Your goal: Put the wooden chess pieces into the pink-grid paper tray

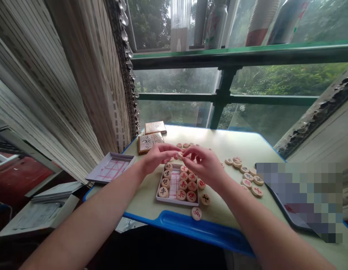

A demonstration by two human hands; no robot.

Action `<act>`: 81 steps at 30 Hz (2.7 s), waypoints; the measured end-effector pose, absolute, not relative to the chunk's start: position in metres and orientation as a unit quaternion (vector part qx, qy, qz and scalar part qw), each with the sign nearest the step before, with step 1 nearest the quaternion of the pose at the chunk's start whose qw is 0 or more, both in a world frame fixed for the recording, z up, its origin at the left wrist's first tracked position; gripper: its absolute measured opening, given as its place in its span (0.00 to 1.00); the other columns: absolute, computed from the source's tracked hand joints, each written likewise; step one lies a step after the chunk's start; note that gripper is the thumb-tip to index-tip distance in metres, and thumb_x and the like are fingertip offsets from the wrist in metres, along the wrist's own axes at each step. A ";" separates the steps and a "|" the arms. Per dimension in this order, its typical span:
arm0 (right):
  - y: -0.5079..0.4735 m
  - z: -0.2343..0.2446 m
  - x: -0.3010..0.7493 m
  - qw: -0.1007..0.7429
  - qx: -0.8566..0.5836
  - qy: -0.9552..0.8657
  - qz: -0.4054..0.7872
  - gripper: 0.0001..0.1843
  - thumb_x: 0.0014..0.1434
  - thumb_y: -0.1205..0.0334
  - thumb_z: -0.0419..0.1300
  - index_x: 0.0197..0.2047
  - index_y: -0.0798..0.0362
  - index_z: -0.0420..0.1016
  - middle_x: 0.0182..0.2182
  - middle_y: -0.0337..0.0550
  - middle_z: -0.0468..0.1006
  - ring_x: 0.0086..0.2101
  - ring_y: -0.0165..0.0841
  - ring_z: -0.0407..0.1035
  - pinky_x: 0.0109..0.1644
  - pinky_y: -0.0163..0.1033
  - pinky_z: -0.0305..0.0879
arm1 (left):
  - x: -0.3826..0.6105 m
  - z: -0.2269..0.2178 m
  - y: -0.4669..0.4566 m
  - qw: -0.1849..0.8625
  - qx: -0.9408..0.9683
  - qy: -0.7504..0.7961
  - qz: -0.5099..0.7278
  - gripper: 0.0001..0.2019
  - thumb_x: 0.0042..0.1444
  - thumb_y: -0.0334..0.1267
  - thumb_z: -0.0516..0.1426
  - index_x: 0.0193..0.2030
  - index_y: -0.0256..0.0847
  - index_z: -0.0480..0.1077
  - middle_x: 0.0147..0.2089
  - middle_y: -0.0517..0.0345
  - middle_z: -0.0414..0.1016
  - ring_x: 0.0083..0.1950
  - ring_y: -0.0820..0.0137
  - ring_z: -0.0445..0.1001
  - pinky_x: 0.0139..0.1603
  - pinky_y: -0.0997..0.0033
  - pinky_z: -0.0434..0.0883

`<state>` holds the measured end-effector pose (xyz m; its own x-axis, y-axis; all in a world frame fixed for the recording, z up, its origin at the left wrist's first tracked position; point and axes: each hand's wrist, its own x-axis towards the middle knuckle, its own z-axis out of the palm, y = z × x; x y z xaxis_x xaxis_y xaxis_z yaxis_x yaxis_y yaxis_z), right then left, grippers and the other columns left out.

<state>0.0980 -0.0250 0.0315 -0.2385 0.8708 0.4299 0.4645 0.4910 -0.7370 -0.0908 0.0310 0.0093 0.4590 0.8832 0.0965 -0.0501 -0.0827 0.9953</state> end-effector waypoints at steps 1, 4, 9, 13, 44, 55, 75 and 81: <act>-0.025 0.032 0.098 0.424 -0.445 -0.756 0.225 0.08 0.55 0.56 0.60 0.34 0.51 0.77 0.28 0.42 0.78 0.26 0.28 0.66 0.29 0.36 0.63 | -0.091 0.011 0.028 0.596 0.620 0.326 0.393 0.16 0.43 0.41 0.63 0.39 0.34 0.78 0.21 0.60 0.68 0.20 0.81 0.55 0.20 0.76 0.50; -0.027 0.033 0.098 0.431 -0.439 -0.757 0.218 0.07 0.55 0.57 0.60 0.34 0.51 0.76 0.29 0.41 0.78 0.27 0.29 0.68 0.30 0.36 0.64 | -0.091 0.017 0.022 0.600 0.627 0.306 0.392 0.16 0.44 0.40 0.63 0.40 0.35 0.78 0.19 0.61 0.67 0.19 0.81 0.58 0.19 0.77 0.50; -0.028 0.032 0.095 0.458 -0.428 -0.732 0.266 0.11 0.56 0.53 0.60 0.37 0.51 0.75 0.32 0.44 0.79 0.30 0.32 0.71 0.32 0.39 0.69 | -0.092 0.019 0.020 0.572 0.636 0.309 0.414 0.14 0.45 0.38 0.64 0.40 0.35 0.78 0.26 0.55 0.75 0.22 0.77 0.68 0.15 0.79 0.54; -0.023 0.023 0.094 0.488 -0.434 -0.699 0.290 0.13 0.54 0.53 0.62 0.39 0.51 0.74 0.36 0.45 0.79 0.36 0.34 0.74 0.40 0.44 0.72 | -0.091 0.014 0.023 0.554 0.638 0.312 0.435 0.15 0.44 0.37 0.65 0.39 0.34 0.75 0.29 0.54 0.77 0.24 0.75 0.72 0.16 0.80 0.60; -0.007 0.060 0.144 0.790 -0.411 -0.131 0.436 0.06 0.52 0.65 0.52 0.24 0.52 0.59 0.17 0.29 0.59 0.16 0.22 0.52 0.18 0.30 0.50 | -0.104 0.014 0.034 0.339 0.833 0.390 0.198 0.15 0.44 0.39 0.62 0.41 0.42 0.73 0.49 0.53 0.74 0.50 0.64 0.70 0.45 0.65 0.68; -0.012 0.057 0.134 0.780 -0.372 -0.125 0.488 0.09 0.51 0.63 0.51 0.22 0.51 0.54 0.14 0.27 0.53 0.14 0.23 0.49 0.16 0.30 0.46 | -0.098 0.016 0.028 0.332 0.847 0.390 0.145 0.14 0.45 0.41 0.61 0.39 0.41 0.73 0.49 0.52 0.72 0.46 0.65 0.70 0.44 0.66 0.68; -0.010 0.057 0.144 0.776 -0.404 -0.177 0.451 0.12 0.50 0.64 0.50 0.21 0.49 0.47 0.14 0.28 0.49 0.14 0.23 0.45 0.16 0.31 0.46 | -0.099 0.017 0.027 0.310 0.863 0.368 0.154 0.10 0.47 0.43 0.61 0.34 0.42 0.76 0.47 0.53 0.73 0.51 0.63 0.70 0.51 0.61 0.69; -0.011 0.065 0.165 0.784 -0.403 -0.194 0.429 0.13 0.52 0.62 0.48 0.21 0.50 0.46 0.15 0.28 0.47 0.14 0.23 0.45 0.17 0.32 0.47 | -0.099 0.015 0.027 0.310 0.856 0.382 0.159 0.08 0.48 0.41 0.59 0.31 0.42 0.77 0.46 0.53 0.74 0.49 0.63 0.71 0.52 0.61 0.69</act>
